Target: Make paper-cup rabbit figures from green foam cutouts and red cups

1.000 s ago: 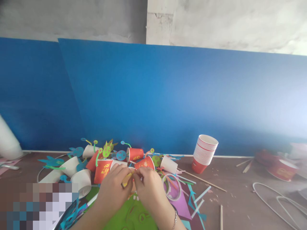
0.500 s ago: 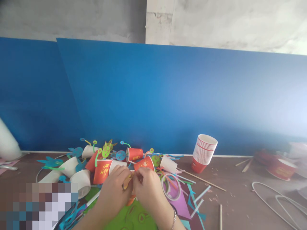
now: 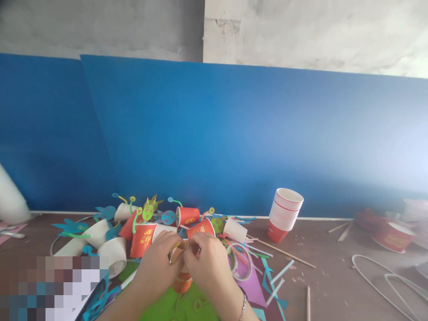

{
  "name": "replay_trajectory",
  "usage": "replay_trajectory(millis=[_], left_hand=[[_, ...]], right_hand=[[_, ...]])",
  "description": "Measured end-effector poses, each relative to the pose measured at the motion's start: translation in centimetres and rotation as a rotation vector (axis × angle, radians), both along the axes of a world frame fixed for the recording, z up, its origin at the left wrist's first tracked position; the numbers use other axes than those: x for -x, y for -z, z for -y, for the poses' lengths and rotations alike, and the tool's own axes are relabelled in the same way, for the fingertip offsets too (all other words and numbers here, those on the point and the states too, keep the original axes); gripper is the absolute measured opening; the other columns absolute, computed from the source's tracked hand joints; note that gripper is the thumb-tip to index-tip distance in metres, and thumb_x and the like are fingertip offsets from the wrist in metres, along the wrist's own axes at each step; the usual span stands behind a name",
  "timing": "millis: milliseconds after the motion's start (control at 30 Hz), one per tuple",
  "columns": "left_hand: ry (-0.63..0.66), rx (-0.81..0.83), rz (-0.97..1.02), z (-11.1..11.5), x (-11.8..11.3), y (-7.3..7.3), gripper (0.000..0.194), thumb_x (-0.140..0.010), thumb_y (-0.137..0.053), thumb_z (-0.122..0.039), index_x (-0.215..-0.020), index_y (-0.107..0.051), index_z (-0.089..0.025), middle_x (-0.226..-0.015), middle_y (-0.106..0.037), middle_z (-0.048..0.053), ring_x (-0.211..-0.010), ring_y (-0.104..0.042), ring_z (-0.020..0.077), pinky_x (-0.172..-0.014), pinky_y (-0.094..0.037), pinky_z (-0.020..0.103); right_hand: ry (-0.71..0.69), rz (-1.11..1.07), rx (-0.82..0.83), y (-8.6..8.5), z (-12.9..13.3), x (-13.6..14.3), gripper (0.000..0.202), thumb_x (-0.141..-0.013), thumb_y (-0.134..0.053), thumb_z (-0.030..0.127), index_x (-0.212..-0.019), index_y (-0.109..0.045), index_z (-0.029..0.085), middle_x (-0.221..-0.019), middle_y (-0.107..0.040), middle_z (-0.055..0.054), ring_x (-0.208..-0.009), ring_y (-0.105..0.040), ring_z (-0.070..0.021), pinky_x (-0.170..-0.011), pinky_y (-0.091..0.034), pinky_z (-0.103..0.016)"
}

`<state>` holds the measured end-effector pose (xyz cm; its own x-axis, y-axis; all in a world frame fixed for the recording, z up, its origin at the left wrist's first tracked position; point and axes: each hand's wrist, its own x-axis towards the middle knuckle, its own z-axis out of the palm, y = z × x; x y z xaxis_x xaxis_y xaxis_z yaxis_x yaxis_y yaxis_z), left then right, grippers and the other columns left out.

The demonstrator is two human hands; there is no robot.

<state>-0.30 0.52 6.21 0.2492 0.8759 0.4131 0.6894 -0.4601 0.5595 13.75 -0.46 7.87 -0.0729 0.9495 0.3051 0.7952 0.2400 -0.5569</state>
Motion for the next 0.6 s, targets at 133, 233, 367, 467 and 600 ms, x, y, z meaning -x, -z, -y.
replay_trajectory(millis=[133,233,367,467,600], left_hand=[[0.003,0.089,0.109,-0.8,0.7,-0.1,0.012,-0.076,-0.048,-0.016,-0.065,-0.048,-0.021,-0.075,-0.057,0.002,-0.08,-0.054,0.0219,-0.07,-0.041,0.033],[0.056,0.166,0.256,-1.5,1.1,0.2,0.011,-0.068,-0.049,-0.01,-0.065,-0.05,-0.02,-0.076,-0.057,0.001,-0.081,-0.055,0.0199,-0.075,-0.042,0.032],[0.277,0.277,0.444,-2.0,1.4,0.2,0.005,-0.069,-0.056,-0.015,-0.067,-0.055,-0.019,-0.09,-0.059,0.004,-0.088,-0.059,0.0194,-0.083,-0.044,0.031],[0.386,0.38,0.49,-1.8,1.4,0.1,0.003,-0.068,-0.06,-0.016,-0.068,-0.058,-0.018,-0.103,-0.059,0.007,-0.096,-0.059,0.0212,-0.087,-0.044,0.032],[0.31,0.337,0.357,-1.2,0.8,0.1,0.009,-0.066,-0.058,-0.01,-0.065,-0.058,-0.019,-0.099,-0.06,0.007,-0.098,-0.058,0.0222,-0.089,-0.045,0.034]], right_hand=[[0.056,-0.017,-0.019,-0.9,0.1,-1.1,0.018,-0.072,-0.049,0.018,-0.055,-0.043,0.021,-0.055,-0.049,0.003,-0.055,-0.044,-0.0129,-0.051,-0.029,-0.023],[0.128,-0.048,-0.018,-1.3,-0.4,-2.5,0.016,-0.073,-0.049,0.019,-0.058,-0.047,0.021,-0.055,-0.049,0.004,-0.053,-0.043,-0.0128,-0.051,-0.029,-0.023],[0.224,0.032,-0.012,-0.8,-1.5,-4.2,0.032,-0.083,-0.046,0.028,-0.051,-0.043,0.022,-0.046,-0.043,0.004,-0.049,-0.039,-0.0138,-0.049,-0.027,-0.025],[0.191,0.003,-0.047,-0.2,-2.0,-4.6,0.018,-0.082,-0.047,0.024,-0.067,-0.057,0.021,-0.058,-0.057,0.002,-0.055,-0.049,-0.0156,-0.054,-0.033,-0.026],[0.051,-0.21,-0.123,-1.4,-1.2,-3.5,0.017,-0.082,-0.046,0.022,-0.088,-0.062,0.021,-0.084,-0.066,-0.004,-0.076,-0.058,-0.019,-0.066,-0.043,-0.028]])
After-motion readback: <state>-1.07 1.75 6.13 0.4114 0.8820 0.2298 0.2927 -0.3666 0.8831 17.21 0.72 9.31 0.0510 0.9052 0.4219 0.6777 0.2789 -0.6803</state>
